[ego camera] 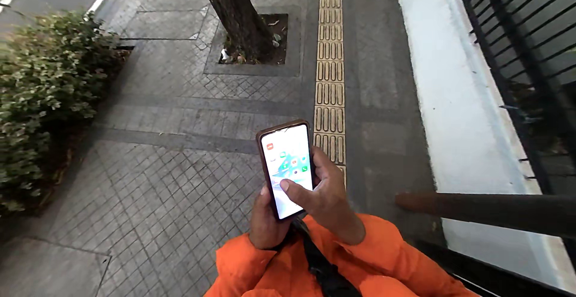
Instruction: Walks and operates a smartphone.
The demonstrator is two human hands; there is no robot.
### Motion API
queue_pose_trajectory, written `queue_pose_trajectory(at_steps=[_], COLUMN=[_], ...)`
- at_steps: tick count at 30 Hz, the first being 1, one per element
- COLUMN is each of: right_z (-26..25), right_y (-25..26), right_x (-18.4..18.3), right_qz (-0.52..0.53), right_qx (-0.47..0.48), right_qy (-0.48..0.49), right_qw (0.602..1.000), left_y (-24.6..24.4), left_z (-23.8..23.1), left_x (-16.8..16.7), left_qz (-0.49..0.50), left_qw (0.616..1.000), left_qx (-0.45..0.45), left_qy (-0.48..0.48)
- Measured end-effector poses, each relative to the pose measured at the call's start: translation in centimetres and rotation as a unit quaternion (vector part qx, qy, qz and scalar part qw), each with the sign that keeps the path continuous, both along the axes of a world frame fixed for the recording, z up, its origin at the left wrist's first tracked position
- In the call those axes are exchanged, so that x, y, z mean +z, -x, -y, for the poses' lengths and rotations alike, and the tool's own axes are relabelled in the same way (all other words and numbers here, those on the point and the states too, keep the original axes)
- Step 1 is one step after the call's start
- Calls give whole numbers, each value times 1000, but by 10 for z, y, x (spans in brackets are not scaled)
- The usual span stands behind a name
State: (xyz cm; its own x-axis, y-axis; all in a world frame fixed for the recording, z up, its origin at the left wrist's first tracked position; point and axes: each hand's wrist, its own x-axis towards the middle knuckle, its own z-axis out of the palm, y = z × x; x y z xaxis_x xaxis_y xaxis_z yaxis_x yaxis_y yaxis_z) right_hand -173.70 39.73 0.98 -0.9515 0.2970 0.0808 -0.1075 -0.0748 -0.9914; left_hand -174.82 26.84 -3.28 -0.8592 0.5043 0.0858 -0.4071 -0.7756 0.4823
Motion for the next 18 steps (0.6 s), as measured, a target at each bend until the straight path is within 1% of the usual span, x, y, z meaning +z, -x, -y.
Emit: queue_pose_trajectory(at_steps=[4,8,14,18], right_z=[-3,-8,-20,-28], right_y=[2,5,7,7], right_x=[0,4,7,9], right_qz=[2,3,3,-16], right_qx=[4,6,-9,-4], right_qy=[1,7,-8,5], right_qw=[1000,1000,1000,1000], left_y=[4,7,11,12], left_z=[-1,-7,-21,-28], left_x=[2,5,3,6], left_qz=[6,11,-15,-9], left_qw=[1000,1000,1000,999], left_qx=[-11,2,-9,-17], left_qy=[-4,16,-21,-28])
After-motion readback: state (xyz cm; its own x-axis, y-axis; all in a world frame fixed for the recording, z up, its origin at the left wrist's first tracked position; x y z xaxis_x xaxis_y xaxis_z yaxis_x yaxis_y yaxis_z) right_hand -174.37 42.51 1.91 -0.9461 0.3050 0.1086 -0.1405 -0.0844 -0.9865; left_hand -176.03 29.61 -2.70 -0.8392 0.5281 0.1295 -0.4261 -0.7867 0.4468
